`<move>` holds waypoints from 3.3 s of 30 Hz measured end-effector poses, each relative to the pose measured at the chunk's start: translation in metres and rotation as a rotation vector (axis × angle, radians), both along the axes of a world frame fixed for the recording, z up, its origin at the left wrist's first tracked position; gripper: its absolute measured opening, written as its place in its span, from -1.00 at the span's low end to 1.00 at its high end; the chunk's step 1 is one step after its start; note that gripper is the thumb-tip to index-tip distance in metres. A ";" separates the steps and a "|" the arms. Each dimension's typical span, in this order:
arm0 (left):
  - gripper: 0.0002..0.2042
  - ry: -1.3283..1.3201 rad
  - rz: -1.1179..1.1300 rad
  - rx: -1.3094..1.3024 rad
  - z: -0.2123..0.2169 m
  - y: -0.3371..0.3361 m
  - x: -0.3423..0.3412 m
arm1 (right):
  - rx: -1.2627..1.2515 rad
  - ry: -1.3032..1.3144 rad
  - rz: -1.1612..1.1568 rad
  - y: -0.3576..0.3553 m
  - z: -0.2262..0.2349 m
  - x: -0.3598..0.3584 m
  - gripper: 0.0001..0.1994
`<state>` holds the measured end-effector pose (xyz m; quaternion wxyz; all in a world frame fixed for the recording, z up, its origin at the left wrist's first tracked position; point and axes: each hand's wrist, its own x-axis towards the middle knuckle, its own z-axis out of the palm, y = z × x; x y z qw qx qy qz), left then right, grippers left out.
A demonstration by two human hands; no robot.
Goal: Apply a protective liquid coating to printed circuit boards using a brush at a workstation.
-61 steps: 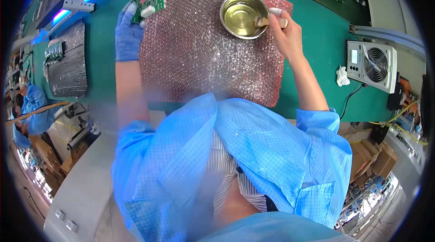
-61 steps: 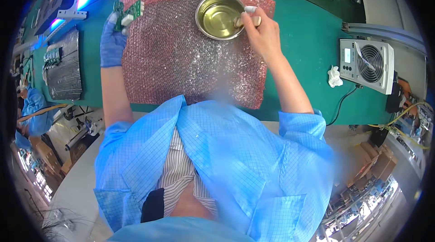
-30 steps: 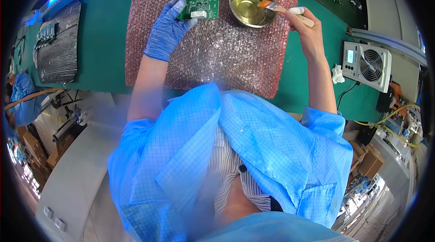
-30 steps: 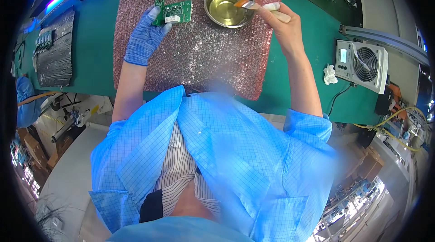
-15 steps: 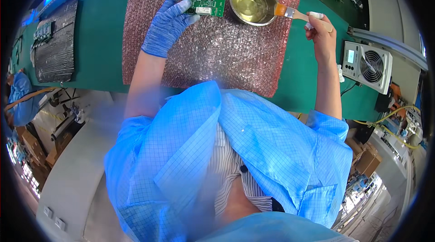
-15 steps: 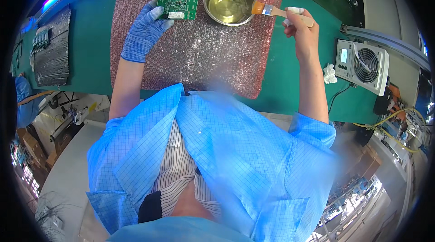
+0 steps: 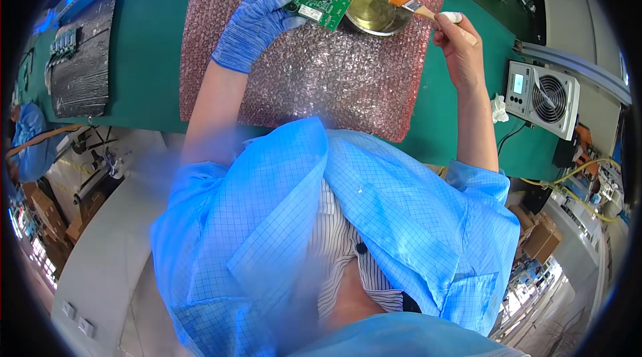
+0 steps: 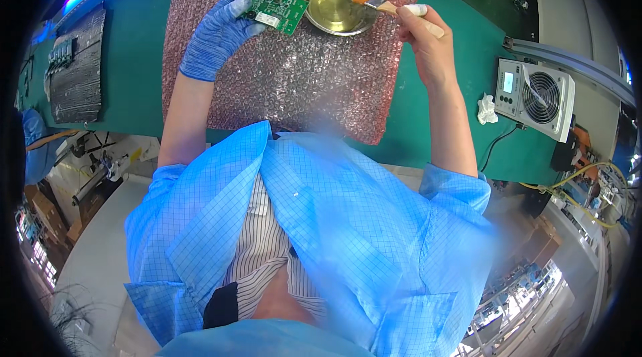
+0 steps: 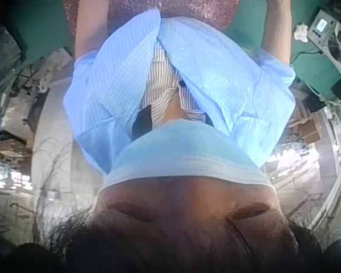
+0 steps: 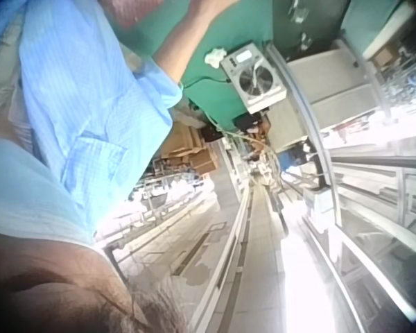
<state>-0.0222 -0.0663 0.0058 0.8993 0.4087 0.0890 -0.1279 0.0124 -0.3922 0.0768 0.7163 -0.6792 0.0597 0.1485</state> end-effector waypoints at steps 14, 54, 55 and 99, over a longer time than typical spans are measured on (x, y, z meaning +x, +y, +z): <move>-0.56 0.032 -0.006 0.124 -0.005 0.013 0.015 | -0.241 -0.014 -0.081 -0.034 0.010 -0.002 -0.75; -0.59 -0.135 -0.160 0.533 0.033 -0.007 0.029 | -0.337 -0.238 0.500 0.050 0.024 -0.016 -0.76; -0.59 -0.134 -0.160 0.534 0.033 -0.006 0.028 | -0.350 -0.188 0.515 0.048 0.023 -0.019 -0.76; -0.80 -0.101 0.147 0.431 0.064 -0.025 0.020 | -0.586 -0.778 0.493 0.095 0.029 -0.020 -0.83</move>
